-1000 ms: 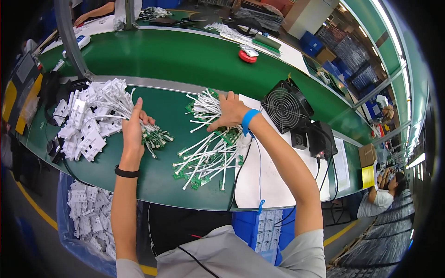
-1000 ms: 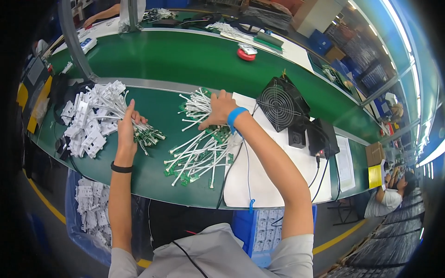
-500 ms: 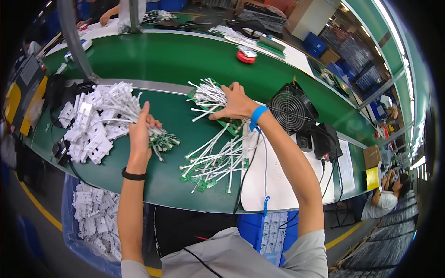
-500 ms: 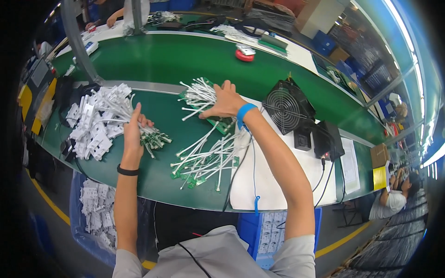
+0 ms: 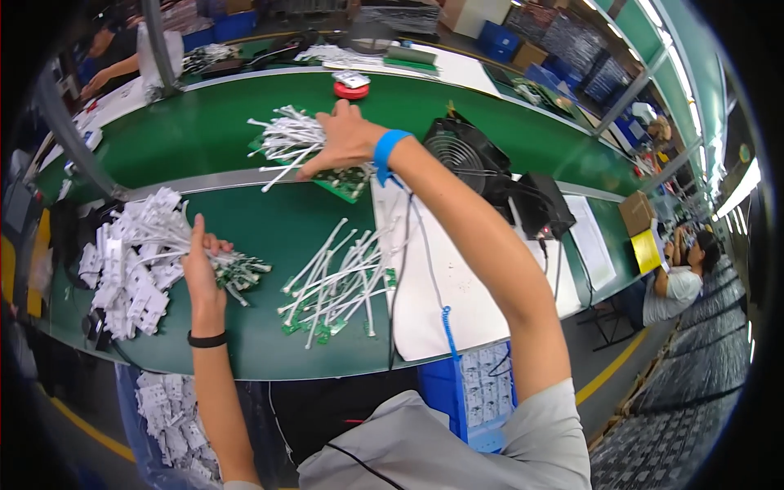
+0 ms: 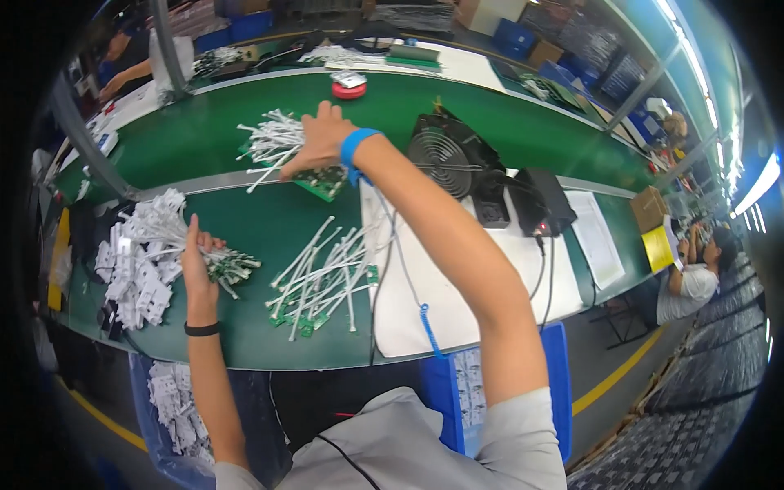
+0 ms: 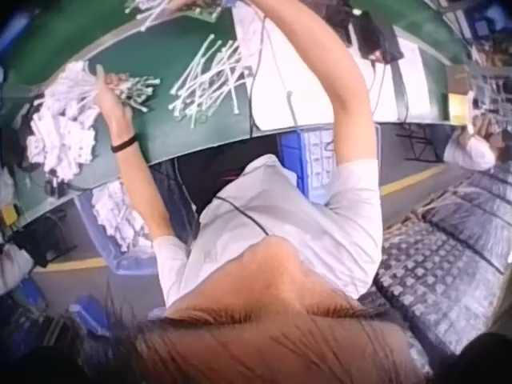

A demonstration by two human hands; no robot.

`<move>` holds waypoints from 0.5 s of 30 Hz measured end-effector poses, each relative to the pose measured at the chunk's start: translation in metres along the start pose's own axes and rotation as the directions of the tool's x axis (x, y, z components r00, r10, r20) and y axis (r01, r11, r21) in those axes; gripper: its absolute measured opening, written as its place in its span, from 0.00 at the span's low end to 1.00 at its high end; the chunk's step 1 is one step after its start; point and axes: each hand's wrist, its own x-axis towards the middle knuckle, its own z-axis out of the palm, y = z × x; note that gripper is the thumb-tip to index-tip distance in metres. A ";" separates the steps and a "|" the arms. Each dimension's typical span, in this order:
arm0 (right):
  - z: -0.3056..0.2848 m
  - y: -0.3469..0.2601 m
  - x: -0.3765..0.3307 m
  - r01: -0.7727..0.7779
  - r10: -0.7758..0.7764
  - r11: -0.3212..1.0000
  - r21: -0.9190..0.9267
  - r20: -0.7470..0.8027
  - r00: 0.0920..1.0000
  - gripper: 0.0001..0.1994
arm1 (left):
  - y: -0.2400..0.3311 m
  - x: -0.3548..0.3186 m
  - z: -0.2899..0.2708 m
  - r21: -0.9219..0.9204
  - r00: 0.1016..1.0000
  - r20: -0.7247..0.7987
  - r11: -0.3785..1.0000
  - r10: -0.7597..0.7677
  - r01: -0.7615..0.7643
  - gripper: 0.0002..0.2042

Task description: Assembling LED light fixtures by fitting circuit boards into housings and soldering the wire connections.

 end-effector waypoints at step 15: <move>-0.110 0.039 -0.013 -0.128 0.110 0.955 -0.269 -0.081 0.991 0.68 | 0.003 -0.002 -0.001 0.104 0.999 -0.045 0.995 0.019 -0.014 0.23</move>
